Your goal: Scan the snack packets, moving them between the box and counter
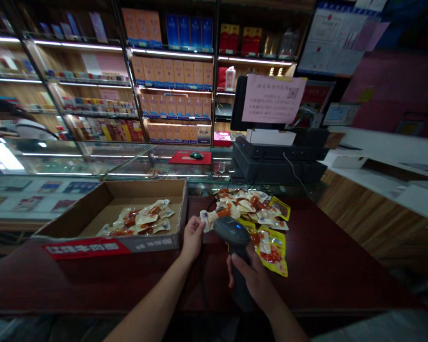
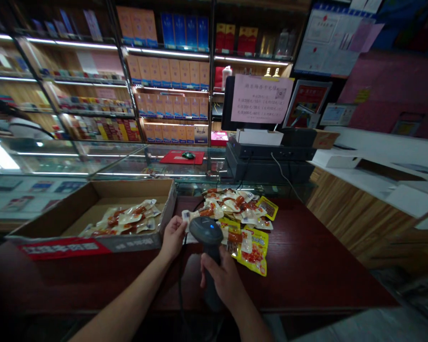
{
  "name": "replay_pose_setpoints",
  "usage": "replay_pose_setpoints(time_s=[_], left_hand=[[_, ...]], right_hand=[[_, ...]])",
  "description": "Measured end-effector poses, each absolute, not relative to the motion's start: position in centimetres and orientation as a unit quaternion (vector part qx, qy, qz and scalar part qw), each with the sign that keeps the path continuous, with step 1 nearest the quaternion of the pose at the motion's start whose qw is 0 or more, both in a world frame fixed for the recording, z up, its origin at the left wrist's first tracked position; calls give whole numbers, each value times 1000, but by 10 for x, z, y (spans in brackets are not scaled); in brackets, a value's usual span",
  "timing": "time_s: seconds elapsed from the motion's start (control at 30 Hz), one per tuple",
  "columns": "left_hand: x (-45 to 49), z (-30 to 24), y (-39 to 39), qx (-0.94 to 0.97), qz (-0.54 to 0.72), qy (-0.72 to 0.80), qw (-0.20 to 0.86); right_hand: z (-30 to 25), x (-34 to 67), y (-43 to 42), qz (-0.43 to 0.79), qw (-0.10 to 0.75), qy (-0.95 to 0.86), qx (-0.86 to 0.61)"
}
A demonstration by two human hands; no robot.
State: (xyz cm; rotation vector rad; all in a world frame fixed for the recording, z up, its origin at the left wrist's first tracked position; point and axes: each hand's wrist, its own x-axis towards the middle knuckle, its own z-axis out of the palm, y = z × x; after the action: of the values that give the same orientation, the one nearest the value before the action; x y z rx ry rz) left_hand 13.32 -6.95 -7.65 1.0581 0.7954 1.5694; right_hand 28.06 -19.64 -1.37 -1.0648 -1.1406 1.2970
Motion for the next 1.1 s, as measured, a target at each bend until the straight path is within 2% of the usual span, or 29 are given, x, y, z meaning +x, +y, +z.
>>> replay_pose_setpoints(time_s=[0.43, 0.7, 0.97, 1.1], left_hand=[[130, -67, -78, 520, 622, 431, 397], [101, -27, -88, 368, 757, 377, 387], [20, -23, -62, 272, 795, 452, 299], [9, -21, -60, 307, 781, 518, 166]], right_hand=[[-16, 273, -189, 542, 539, -469, -443], [-15, 253, -172, 570, 522, -482, -413], [-12, 222, -150, 595, 484, -526, -369], [-10, 211, -143, 603, 474, -536, -352]])
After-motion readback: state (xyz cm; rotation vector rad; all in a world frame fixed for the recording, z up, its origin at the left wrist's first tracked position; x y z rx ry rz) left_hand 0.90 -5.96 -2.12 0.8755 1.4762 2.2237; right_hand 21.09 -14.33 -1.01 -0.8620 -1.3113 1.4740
